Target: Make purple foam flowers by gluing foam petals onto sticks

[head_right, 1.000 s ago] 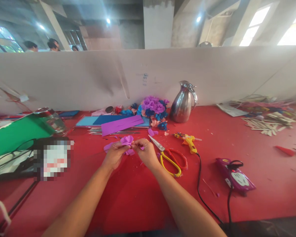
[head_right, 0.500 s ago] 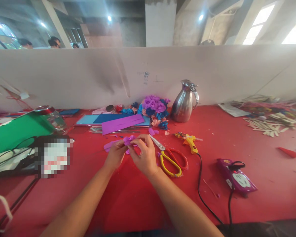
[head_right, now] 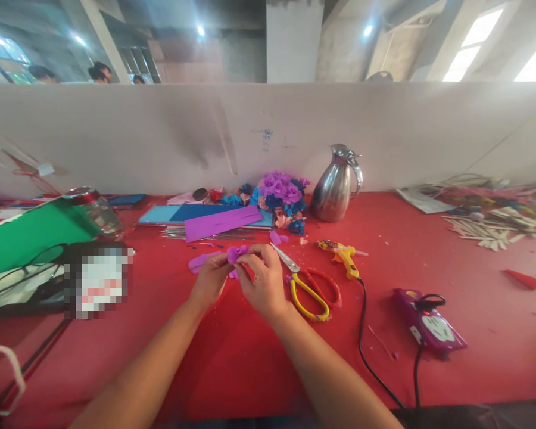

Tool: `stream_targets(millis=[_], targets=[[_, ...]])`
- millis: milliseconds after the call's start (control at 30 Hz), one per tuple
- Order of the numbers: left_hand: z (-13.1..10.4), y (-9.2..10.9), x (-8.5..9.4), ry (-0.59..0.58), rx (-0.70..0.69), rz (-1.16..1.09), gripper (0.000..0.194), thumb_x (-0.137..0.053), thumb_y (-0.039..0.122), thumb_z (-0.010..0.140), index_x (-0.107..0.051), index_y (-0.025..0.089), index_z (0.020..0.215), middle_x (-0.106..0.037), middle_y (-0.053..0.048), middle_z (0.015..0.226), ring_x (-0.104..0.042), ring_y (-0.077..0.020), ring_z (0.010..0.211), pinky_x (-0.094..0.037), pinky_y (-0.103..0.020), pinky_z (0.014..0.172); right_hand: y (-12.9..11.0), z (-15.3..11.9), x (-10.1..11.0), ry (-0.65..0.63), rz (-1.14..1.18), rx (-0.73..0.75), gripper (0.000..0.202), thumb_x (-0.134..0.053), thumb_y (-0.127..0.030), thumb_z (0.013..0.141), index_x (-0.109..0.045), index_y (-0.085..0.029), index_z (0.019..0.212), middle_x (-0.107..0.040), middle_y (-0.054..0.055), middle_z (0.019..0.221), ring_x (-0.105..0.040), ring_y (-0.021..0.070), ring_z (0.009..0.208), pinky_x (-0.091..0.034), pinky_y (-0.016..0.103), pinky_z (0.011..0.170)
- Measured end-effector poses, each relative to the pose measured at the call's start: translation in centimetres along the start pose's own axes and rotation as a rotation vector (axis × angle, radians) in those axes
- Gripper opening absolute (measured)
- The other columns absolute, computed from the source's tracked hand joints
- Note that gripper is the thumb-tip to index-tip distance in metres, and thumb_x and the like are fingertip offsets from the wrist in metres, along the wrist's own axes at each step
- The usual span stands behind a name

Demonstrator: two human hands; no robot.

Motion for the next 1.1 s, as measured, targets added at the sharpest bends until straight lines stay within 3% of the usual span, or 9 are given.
stream_targets(millis=[333, 733, 1100], targets=[[0.0, -0.4, 0.2, -0.002, 0.025, 0.035, 0.019, -0.072, 0.036, 0.071, -0.076, 0.019, 0.078, -0.065, 0.0, 0.069, -0.054, -0.0164, 0.07, -0.042, -0.029, 0.071, 0.3, -0.1, 0.0, -0.015, -0.016, 0.011, 0.013, -0.059, -0.015, 0.087, -0.07, -0.021, 0.09, -0.058, 0.006, 0.093, -0.057, 0.0188, 0.087, -0.051, 0.036, 0.075], [0.1, -0.7, 0.3, -0.062, 0.0, 0.034, 0.018, -0.073, 0.031, 0.071, -0.078, 0.021, 0.085, -0.071, -0.001, 0.076, -0.06, -0.0199, 0.075, -0.044, -0.034, 0.079, 0.1, 0.1, 0.2, 0.003, -0.014, 0.032, 0.016, -0.06, -0.015, 0.087, -0.073, -0.024, 0.089, -0.056, 0.005, 0.09, -0.056, 0.0182, 0.084, -0.05, 0.035, 0.072], [0.1, -0.5, 0.3, 0.01, 0.04, 0.062, 0.02, -0.072, 0.037, 0.069, -0.076, 0.019, 0.078, -0.063, 0.001, 0.068, -0.051, -0.0148, 0.066, -0.038, -0.027, 0.065, 0.2, -0.2, 0.1, 0.019, -0.096, 0.038, 0.018, -0.06, -0.013, 0.086, -0.074, -0.024, 0.09, -0.057, 0.005, 0.088, -0.055, 0.0182, 0.082, -0.05, 0.036, 0.072]])
Point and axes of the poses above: each hand's wrist, its own z-axis towards the middle knuckle, its own x-axis out of the back of the hand, y = z × x, the point moved 3 cm from there along z, towards the middle knuckle
